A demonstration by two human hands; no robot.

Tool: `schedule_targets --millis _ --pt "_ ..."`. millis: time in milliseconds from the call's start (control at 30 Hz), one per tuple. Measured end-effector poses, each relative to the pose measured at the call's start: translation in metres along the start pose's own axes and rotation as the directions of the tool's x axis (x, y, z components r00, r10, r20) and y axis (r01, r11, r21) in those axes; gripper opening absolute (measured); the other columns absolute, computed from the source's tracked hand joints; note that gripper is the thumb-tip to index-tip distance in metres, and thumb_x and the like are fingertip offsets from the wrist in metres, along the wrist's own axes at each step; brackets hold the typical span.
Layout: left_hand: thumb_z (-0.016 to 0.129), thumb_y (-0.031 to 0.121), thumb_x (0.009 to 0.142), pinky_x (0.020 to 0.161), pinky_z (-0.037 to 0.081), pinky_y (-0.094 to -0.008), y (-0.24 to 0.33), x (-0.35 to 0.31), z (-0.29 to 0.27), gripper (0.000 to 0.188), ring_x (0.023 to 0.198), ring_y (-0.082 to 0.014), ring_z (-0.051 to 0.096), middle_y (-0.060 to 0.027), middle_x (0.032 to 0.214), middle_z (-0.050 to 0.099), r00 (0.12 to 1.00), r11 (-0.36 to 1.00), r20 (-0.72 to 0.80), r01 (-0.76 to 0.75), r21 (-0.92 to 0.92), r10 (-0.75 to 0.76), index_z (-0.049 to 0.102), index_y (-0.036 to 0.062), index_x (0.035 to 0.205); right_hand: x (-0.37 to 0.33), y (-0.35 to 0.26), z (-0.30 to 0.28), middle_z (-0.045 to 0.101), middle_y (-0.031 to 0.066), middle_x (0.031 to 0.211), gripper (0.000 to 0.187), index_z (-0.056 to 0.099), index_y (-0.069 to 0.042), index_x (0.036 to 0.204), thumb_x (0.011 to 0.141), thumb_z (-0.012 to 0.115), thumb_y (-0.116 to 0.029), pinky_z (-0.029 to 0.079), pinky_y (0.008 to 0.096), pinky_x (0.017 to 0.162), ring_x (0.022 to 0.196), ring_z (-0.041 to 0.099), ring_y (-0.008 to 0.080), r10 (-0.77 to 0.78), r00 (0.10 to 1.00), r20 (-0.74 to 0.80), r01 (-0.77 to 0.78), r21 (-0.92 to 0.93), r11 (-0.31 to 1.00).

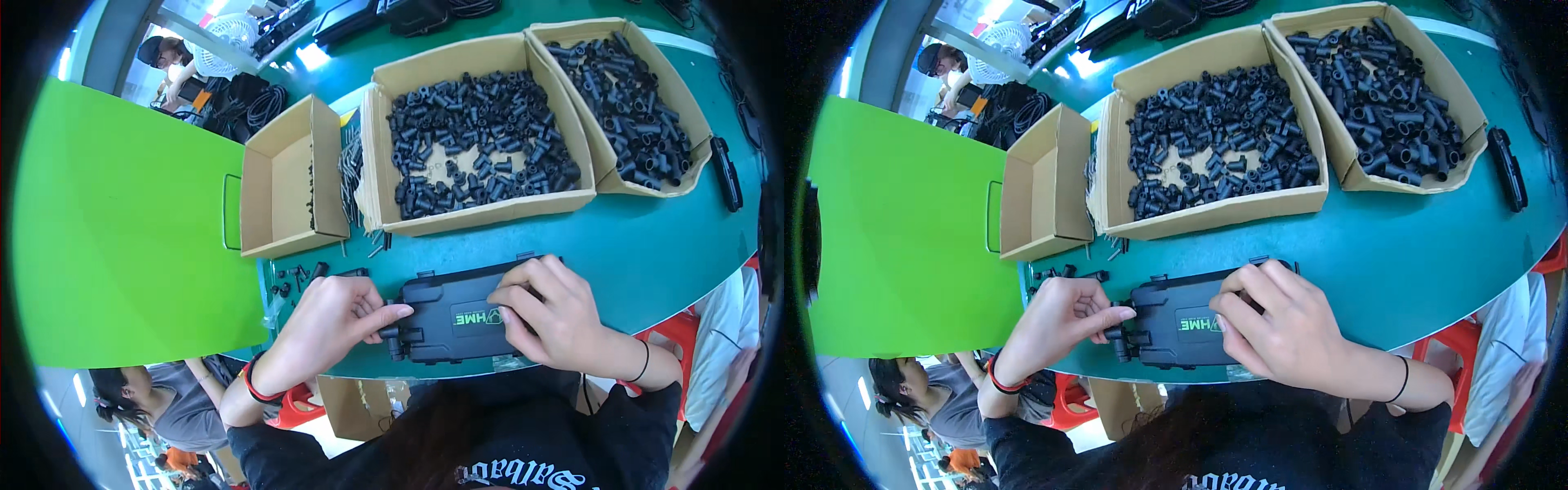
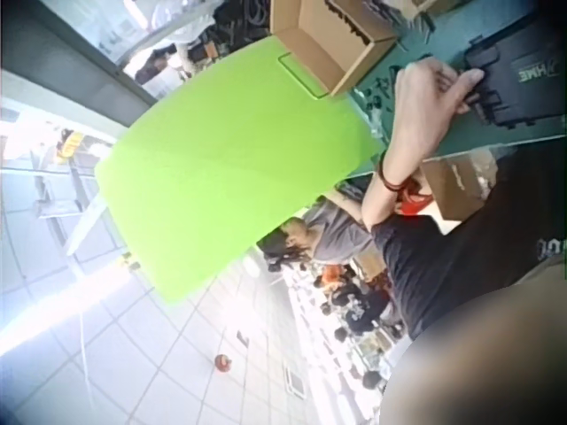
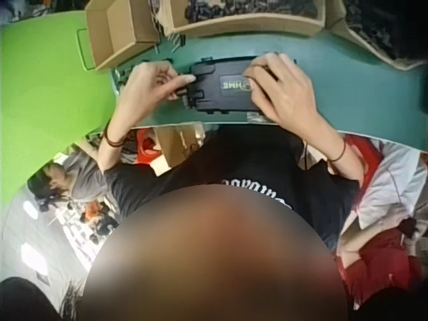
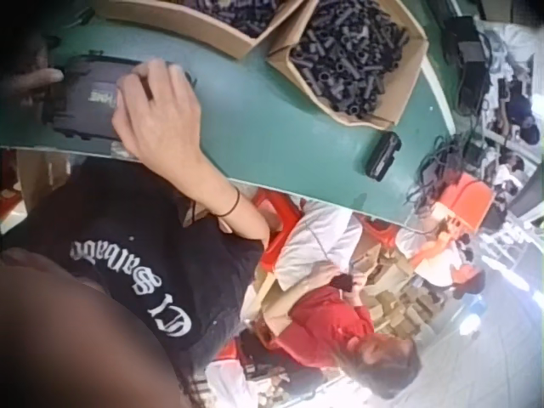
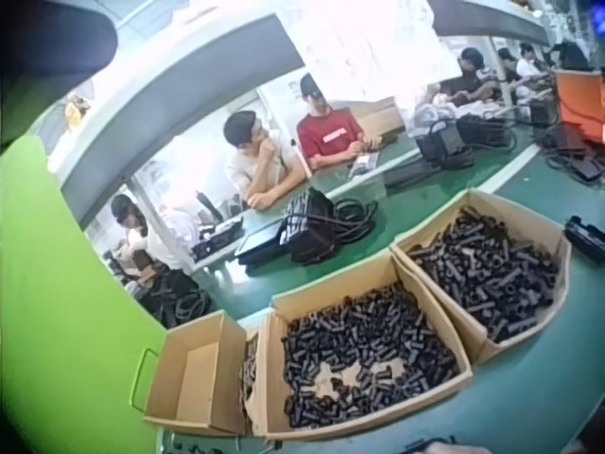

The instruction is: Assembling small black plastic components and attaching them to a larger black device enclosure.

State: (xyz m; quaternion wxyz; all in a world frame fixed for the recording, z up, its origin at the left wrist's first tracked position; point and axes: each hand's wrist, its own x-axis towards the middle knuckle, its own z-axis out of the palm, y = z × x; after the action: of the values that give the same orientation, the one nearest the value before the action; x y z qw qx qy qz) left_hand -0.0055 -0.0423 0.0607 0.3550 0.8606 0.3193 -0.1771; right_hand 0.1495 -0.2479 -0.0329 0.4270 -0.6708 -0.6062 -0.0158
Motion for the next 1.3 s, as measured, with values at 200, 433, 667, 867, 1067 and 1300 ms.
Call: schedule_targets --millis 200,433,667,867,1067,1300 --pt "0.077 0.028 0.085 0.050 0.046 -0.0200 -0.013 0.005 0.002 0.037 0.052 -0.0069 0.060 -0.0058 0.058 0.064 0.995 0.962 0.053 0.090 -0.258 -0.079 0.066 -0.0041 0.069 0.002 0.000 -0.001 0.055 0.0068 0.085 0.012 0.062 -0.004 0.084 0.073 0.067 -0.005 0.045 0.0318 0.060 0.071 0.052 0.0224 -0.002 1.000 0.006 0.002 0.010 1.000" --pt "0.078 0.027 0.083 0.052 0.046 -0.0190 -0.030 0.007 0.006 0.034 0.053 -0.0055 0.059 -0.0036 0.059 0.064 0.997 0.937 0.055 0.070 -0.343 -0.054 0.067 -0.0021 0.069 0.000 0.000 0.005 0.054 0.0080 0.084 0.013 0.062 -0.003 0.085 0.073 0.066 -0.002 0.044 0.0327 0.060 0.071 0.051 0.0228 0.016 1.000 0.004 -0.016 0.013 1.000" --pt "0.077 0.025 0.085 0.051 0.046 -0.0190 -0.025 0.007 0.006 0.032 0.052 -0.0058 0.059 -0.0033 0.058 0.063 0.999 0.927 0.037 0.042 -0.373 -0.030 0.068 -0.0022 0.069 0.000 0.000 0.004 0.054 0.0077 0.085 0.013 0.061 -0.004 0.085 0.074 0.065 -0.001 0.044 0.0328 0.059 0.070 0.051 0.0227 -0.001 1.000 -0.006 0.001 0.007 1.000" --pt "0.077 0.021 0.085 0.050 0.046 -0.0187 -0.020 0.008 0.008 0.029 0.052 -0.0055 0.059 -0.0022 0.057 0.062 0.999 0.956 0.018 0.047 -0.289 -0.044 0.067 -0.0014 0.069 -0.003 0.002 0.005 0.054 0.0076 0.085 0.013 0.062 -0.004 0.086 0.074 0.066 -0.002 0.043 0.0328 0.058 0.070 0.051 0.0227 -0.002 1.000 0.002 0.002 -0.004 1.000" --pt "0.075 0.020 0.087 0.056 0.049 -0.0204 -0.023 0.008 0.010 0.027 0.061 -0.0072 0.062 -0.0041 0.069 0.064 1.000 0.918 0.024 0.027 -0.396 -0.019 0.065 -0.0035 0.078 -0.003 0.003 0.003 0.055 0.0070 0.085 0.014 0.063 -0.004 0.087 0.073 0.067 -0.002 0.043 0.0322 0.058 0.071 0.051 0.0222 0.001 1.000 -0.017 0.000 0.013 1.000" --pt "0.074 0.017 0.087 0.070 0.051 -0.0207 -0.024 -0.021 0.016 0.025 0.077 -0.0087 0.064 -0.0062 0.083 0.066 0.993 0.928 -0.050 -0.121 -0.353 0.111 0.063 -0.0055 0.091 -0.002 0.003 0.002 0.055 0.0063 0.085 0.014 0.063 -0.004 0.086 0.072 0.066 -0.001 0.043 0.0321 0.058 0.070 0.050 0.0215 0.029 0.999 0.022 -0.029 0.011 1.000"
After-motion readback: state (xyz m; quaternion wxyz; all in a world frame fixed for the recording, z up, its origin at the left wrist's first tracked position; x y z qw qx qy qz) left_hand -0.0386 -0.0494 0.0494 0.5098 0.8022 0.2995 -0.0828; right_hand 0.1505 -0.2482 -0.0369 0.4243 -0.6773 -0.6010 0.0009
